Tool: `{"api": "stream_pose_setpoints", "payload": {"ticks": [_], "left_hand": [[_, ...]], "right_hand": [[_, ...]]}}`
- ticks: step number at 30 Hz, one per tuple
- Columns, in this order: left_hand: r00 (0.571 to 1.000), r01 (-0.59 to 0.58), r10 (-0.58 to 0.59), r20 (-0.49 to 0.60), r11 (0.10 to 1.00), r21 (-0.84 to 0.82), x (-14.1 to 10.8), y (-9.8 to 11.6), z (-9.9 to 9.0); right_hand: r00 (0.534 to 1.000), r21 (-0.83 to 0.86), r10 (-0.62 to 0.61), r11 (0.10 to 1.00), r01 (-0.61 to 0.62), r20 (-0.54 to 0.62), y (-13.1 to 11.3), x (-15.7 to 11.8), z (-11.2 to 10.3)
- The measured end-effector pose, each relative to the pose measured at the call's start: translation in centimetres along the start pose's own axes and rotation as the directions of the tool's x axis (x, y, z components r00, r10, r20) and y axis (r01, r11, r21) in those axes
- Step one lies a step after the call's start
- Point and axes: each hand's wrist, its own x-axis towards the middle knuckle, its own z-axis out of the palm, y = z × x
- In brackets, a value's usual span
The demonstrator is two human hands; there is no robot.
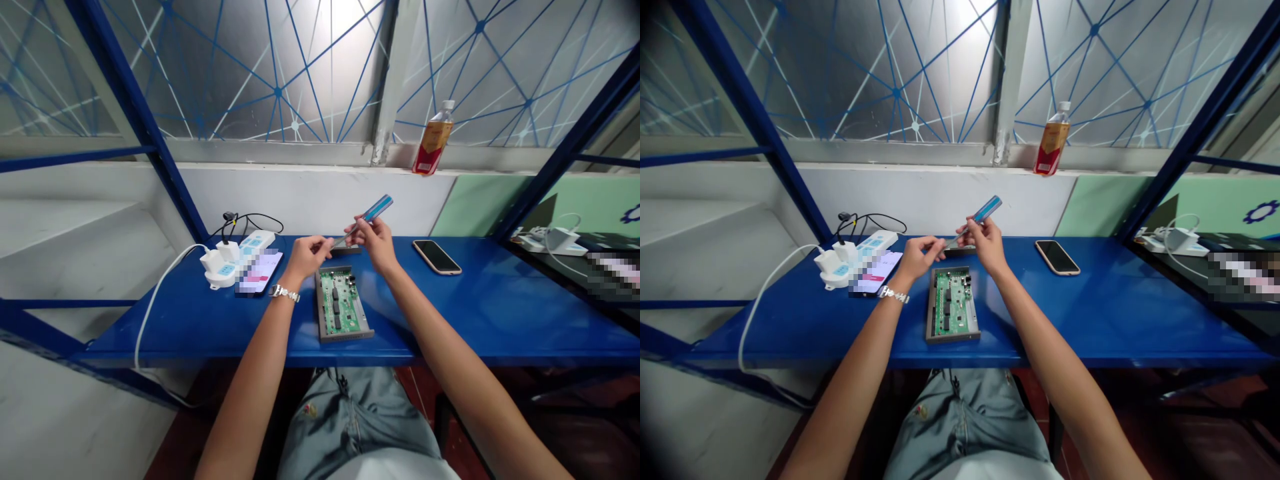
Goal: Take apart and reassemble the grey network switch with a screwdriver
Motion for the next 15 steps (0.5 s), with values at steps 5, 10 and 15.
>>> {"api": "stream_pose_setpoints", "payload": {"ticks": [5,10,15], "left_hand": [[0.967,0.218,-0.228,-0.117,0.972,-0.092,-0.1,-1.8,-3.5],[0.936,0.237,-0.266,-0.229,0.96,-0.148,-0.1,-2.8,-5.1],[0.94,0.238,-0.263,-0.215,0.962,-0.137,-0.2,-2.8,-4.8]], "right_hand": [[0.987,0.076,0.115,0.989,-0.123,0.111,2.6,-1.0,1.7],[0.979,0.063,0.136,0.987,-0.147,0.15,3.7,-1.7,2.8],[0.979,0.056,0.154,0.985,-0.162,0.136,4.7,-1.8,3.2]]}}
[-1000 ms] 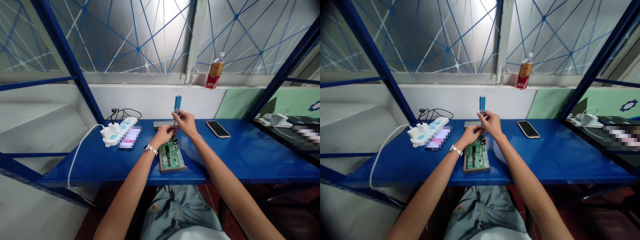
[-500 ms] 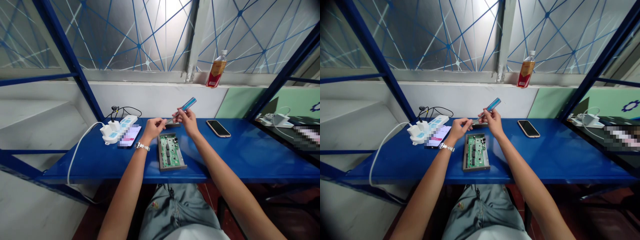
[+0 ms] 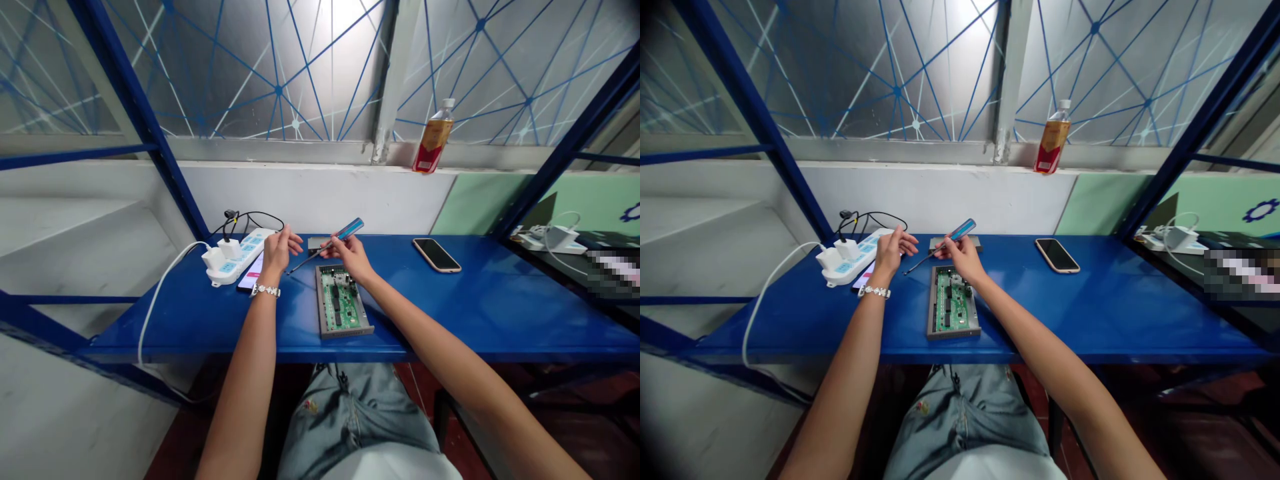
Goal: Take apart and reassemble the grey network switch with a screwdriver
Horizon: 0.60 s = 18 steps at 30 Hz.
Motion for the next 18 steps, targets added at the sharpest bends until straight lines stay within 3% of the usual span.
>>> {"api": "stream_pose_setpoints", "payload": {"ticks": [9,18], "left_hand": [[0.999,-0.025,0.024,0.029,0.999,0.03,0.0,0.1,0.3],[0.957,-0.113,0.051,0.286,0.972,0.206,0.0,-1.0,1.0]], "right_hand": [[1.0,0.006,0.0,1.0,0.0,-0.02,0.4,0.1,-0.1],[0.954,0.097,0.017,0.995,0.013,-0.298,-1.7,1.3,-4.1]]}}
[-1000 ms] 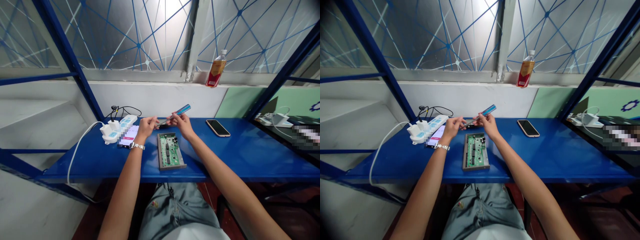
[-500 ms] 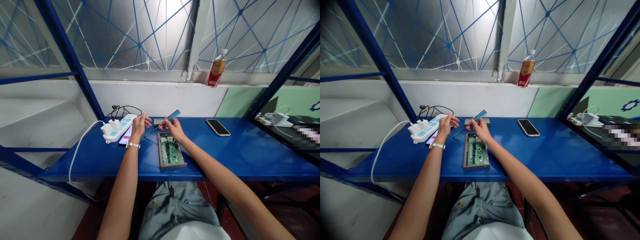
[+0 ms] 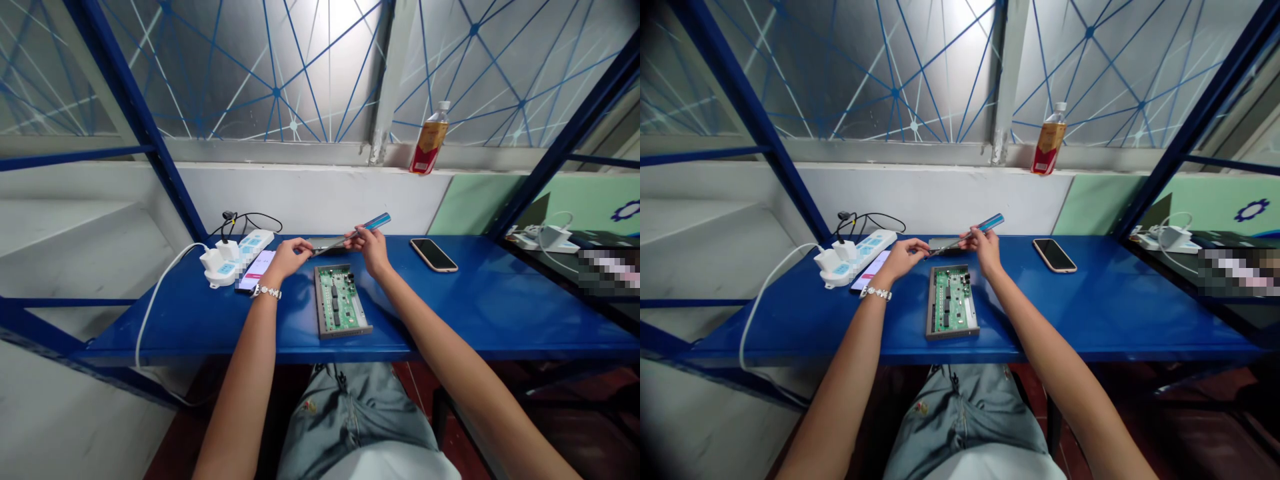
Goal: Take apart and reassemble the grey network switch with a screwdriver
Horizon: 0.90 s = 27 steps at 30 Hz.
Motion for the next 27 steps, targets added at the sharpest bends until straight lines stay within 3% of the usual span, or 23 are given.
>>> {"api": "stream_pose_setpoints", "payload": {"ticks": [7,16,27], "left_hand": [[0.994,0.032,-0.037,0.103,0.998,0.051,-0.4,0.2,0.4],[0.994,0.063,-0.072,0.08,0.993,0.101,-0.3,0.7,0.3],[0.992,-0.003,-0.017,0.129,0.988,0.157,-0.1,0.9,1.7]], "right_hand": [[0.995,0.083,-0.036,0.996,0.044,-0.098,-0.9,0.7,-1.1],[0.995,0.056,-0.072,0.996,0.076,-0.068,-1.0,0.7,-1.0],[0.961,-0.108,-0.277,0.955,0.276,0.006,-1.2,0.3,-0.9]]}}
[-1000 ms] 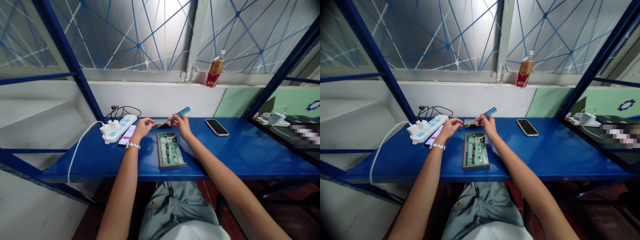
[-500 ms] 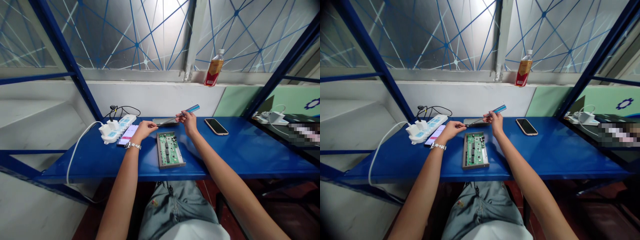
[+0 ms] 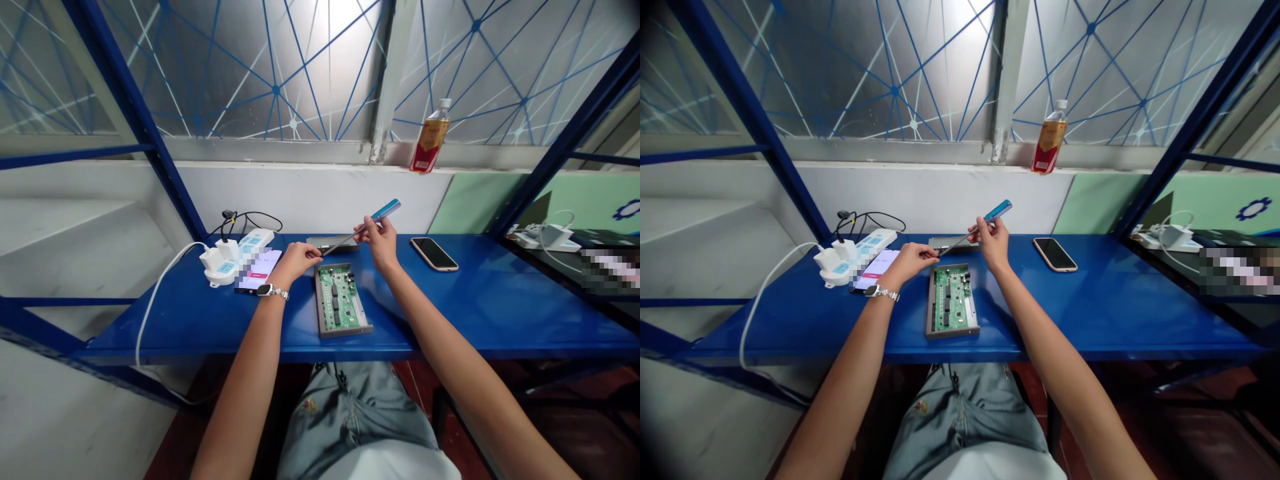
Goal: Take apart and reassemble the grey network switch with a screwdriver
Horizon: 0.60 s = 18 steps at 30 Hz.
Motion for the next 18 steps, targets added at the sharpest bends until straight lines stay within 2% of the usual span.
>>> {"api": "stream_pose_setpoints", "payload": {"ticks": [4,8,14,18], "left_hand": [[0.999,-0.032,0.031,0.031,0.999,0.014,-0.1,0.5,0.2],[1.0,-0.018,0.018,0.002,0.999,-0.028,-0.1,0.4,0.3],[1.0,0.015,-0.015,0.006,0.995,-0.097,0.1,-0.1,0.5],[1.0,0.018,-0.016,0.016,0.995,-0.096,0.0,0.0,0.5]], "right_hand": [[0.998,-0.024,-0.054,0.998,0.054,0.015,-0.8,-0.2,0.6],[0.995,-0.046,-0.097,0.994,0.097,0.0,-1.3,-0.1,0.7],[0.997,-0.041,-0.076,0.996,0.075,-0.028,-1.2,0.0,0.3],[0.994,-0.066,-0.107,0.992,0.105,-0.024,-1.6,-0.2,0.5]]}}
